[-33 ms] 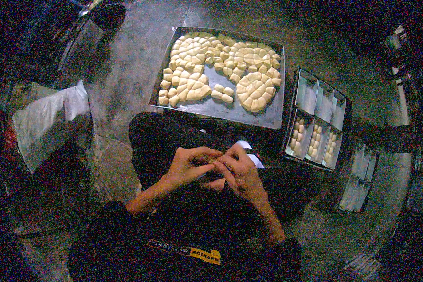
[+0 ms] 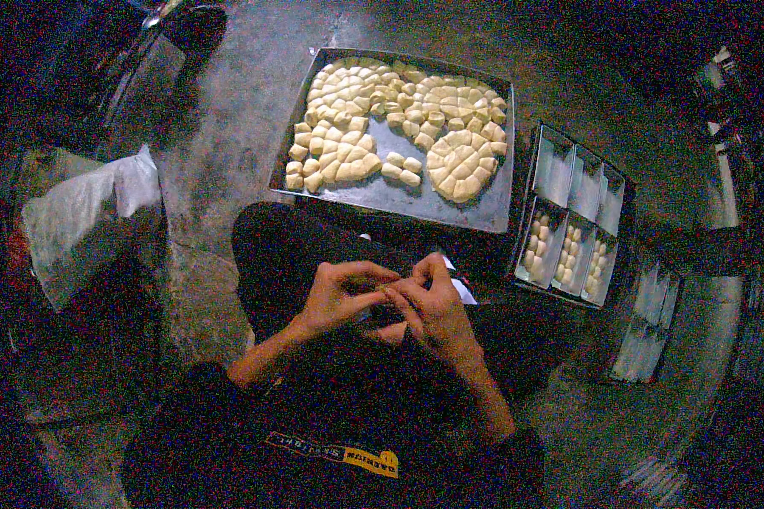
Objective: The person forms small pieces of dough by hand, rolling them between their palms and placing them into metal baking tins.
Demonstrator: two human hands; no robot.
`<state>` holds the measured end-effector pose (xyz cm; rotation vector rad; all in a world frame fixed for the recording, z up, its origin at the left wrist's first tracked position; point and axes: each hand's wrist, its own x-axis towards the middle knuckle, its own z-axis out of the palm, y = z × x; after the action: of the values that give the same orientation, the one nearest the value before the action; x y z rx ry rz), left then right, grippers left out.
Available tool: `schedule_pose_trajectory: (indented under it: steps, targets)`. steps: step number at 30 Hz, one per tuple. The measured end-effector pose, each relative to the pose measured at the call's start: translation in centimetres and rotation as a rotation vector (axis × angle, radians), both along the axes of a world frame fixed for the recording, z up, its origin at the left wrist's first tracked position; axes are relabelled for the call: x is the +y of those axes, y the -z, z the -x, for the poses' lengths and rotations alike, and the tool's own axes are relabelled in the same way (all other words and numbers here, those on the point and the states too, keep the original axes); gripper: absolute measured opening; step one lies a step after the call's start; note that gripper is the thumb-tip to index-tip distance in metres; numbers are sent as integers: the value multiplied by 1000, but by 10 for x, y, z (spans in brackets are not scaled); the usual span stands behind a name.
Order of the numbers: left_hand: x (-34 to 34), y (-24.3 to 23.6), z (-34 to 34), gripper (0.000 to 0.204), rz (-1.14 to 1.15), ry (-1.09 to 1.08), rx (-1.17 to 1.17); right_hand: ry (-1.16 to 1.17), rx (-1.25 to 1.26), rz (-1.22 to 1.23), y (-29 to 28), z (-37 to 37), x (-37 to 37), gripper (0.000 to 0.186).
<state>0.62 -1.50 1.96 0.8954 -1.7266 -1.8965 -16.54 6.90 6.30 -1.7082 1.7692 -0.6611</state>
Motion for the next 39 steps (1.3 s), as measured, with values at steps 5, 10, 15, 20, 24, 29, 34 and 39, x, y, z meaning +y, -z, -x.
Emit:
schedule_pose_trajectory:
  steps: [5,10,15,20,24,29,34,39]
  targets:
    - [-22,34,1,25,-517,-204,162,-288,196,318,-15,-11,-13,44]
    - [-44,44,26,35,-143,-277,58,-248,209,209,38,9,-58,45]
    - [-88,36,43,48,396,-52,-435,-93,-272,-129,76,72,-129,32]
    - [-122,71,54,34,579,-35,-423,77,227,178,192,108,-154,23]
    - [-120,88,39,29,424,-116,-405,68,263,166,200,94,-158,28]
    - [-126,64,41,25,42,-391,-63,-1,75,141,149,60,-174,35]
    - [-141,85,40,27,-89,-721,246,-269,145,94,188,43,-197,31]
    - [-158,127,19,31,-225,-789,279,-190,66,80,188,36,-215,25]
